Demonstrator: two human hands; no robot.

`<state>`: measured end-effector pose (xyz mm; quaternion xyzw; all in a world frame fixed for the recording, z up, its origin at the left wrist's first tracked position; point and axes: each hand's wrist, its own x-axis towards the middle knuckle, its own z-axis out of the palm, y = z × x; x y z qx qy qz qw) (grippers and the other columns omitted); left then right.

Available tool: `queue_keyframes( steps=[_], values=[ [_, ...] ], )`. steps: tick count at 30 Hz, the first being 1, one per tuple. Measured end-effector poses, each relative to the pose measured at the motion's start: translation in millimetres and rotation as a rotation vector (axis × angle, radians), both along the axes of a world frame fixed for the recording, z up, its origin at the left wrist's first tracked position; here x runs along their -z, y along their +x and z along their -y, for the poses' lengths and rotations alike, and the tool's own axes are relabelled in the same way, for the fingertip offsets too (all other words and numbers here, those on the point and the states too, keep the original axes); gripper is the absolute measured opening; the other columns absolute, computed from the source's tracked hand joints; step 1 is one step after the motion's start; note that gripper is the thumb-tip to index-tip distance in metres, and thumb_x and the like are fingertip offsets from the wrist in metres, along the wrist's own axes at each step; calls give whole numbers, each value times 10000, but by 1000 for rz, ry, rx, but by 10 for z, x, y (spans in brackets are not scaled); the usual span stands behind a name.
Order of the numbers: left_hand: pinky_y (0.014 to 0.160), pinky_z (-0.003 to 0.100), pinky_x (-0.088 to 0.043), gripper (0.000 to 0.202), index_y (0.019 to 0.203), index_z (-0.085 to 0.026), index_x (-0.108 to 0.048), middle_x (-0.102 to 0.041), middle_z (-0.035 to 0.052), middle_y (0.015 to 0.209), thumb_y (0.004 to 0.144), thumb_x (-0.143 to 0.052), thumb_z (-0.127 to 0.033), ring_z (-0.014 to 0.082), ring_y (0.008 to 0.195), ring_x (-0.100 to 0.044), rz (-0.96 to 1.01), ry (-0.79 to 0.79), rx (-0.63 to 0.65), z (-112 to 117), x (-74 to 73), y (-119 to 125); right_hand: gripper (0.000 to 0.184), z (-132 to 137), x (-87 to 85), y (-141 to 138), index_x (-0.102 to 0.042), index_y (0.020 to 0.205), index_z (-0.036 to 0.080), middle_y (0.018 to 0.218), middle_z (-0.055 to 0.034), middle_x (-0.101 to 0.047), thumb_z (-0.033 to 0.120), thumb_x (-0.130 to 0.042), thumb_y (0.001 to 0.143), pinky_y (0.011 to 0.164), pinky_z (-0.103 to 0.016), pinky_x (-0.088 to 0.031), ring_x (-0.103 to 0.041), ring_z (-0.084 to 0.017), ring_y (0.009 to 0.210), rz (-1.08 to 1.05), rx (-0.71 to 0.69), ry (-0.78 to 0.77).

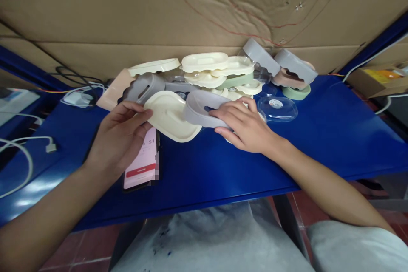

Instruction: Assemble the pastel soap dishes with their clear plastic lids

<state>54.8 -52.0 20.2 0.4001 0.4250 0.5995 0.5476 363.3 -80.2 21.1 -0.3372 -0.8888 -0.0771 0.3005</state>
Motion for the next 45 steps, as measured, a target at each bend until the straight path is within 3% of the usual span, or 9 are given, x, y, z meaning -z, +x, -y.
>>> queue_keyframes(
  steps=[3, 10, 14, 19, 23, 27, 31, 35, 45],
  values=[
    [709, 175, -559, 229, 747, -201, -669, -668, -18, 816, 688, -874, -119, 114, 835, -647, 26, -1, -12, -23, 2, -13, 344, 0, 3, -15, -652, 1359, 189, 1208, -111, -774, 395, -530, 1112, 1060, -471, -394, -709, -288, 1160, 8, -15, 2],
    [542, 188, -479, 205, 753, -211, -650, -621, -37, 707, 688, -815, -108, 115, 676, -603, 36, -84, -23, -55, -34, -56, 354, -2, -9, 15, -641, 1382, 204, 1259, -116, -764, 401, -515, 1116, 1086, -481, -384, -704, -290, 1196, 7, 4, -4],
    [527, 183, -470, 201, 755, -211, -639, -593, -44, 682, 702, -802, -107, 109, 650, -590, 39, -90, -27, -52, -37, -51, 358, -9, -3, 26, -643, 1391, 218, 1266, -106, -769, 405, -507, 1117, 1097, -487, -373, -702, -292, 1208, 20, 12, -24],
    [651, 190, -566, 174, 757, -208, -649, -636, -29, 767, 739, -776, -90, 113, 767, -636, 81, -86, -34, -45, -53, -37, 346, -19, -6, 43, -648, 1377, 204, 1270, -112, -764, 391, -534, 1109, 1107, -482, -363, -696, -288, 1212, 37, 37, -18],
    [886, 325, -650, 172, 760, -220, -675, -632, -23, 819, 731, -790, -95, 140, 858, -650, 88, -42, -15, -22, -48, -23, 342, -26, -9, 45, -650, 1369, 189, 1262, -118, -763, 384, -535, 1112, 1110, -483, -354, -698, -286, 1208, 50, 53, -20],
    [1054, 404, -604, 162, 802, -239, -724, -646, -13, 933, 731, -844, -156, 166, 983, -649, -12, 40, 60, 7, 20, -10, 353, -29, -1, 40, -659, 1371, 199, 1280, -118, -765, 399, -512, 1120, 1127, -495, -344, -697, -291, 1221, 62, 66, -52],
    [937, 328, -576, 100, 911, -259, -760, -678, 2, 1028, 822, -806, -247, 170, 980, -637, -333, 192, 141, 29, 82, -22, 364, -35, 11, 43, -661, 1377, 203, 1289, -116, -767, 409, -504, 1121, 1131, -498, -344, -694, -293, 1233, 71, 73, -64],
    [841, 299, -541, 74, 970, -261, -762, -677, 21, 1105, 903, -733, -260, 186, 1012, -656, -674, 392, 163, 81, 40, -27, 355, -41, 14, 46, -650, 1374, 188, 1284, -119, -768, 395, -497, 1128, 1134, -492, -336, -695, -283, 1232, 90, 71, -45],
    [635, 277, -459, 90, 932, -241, -743, -712, 13, 857, 911, -710, -322, 167, 737, -619, -771, 308, 237, 117, 15, 13, 356, -36, 11, 31, -624, 1409, 226, 1307, -103, -759, 389, -464, 1136, 1148, -514, -320, -657, -294, 1271, 117, 136, -54]
  ],
)
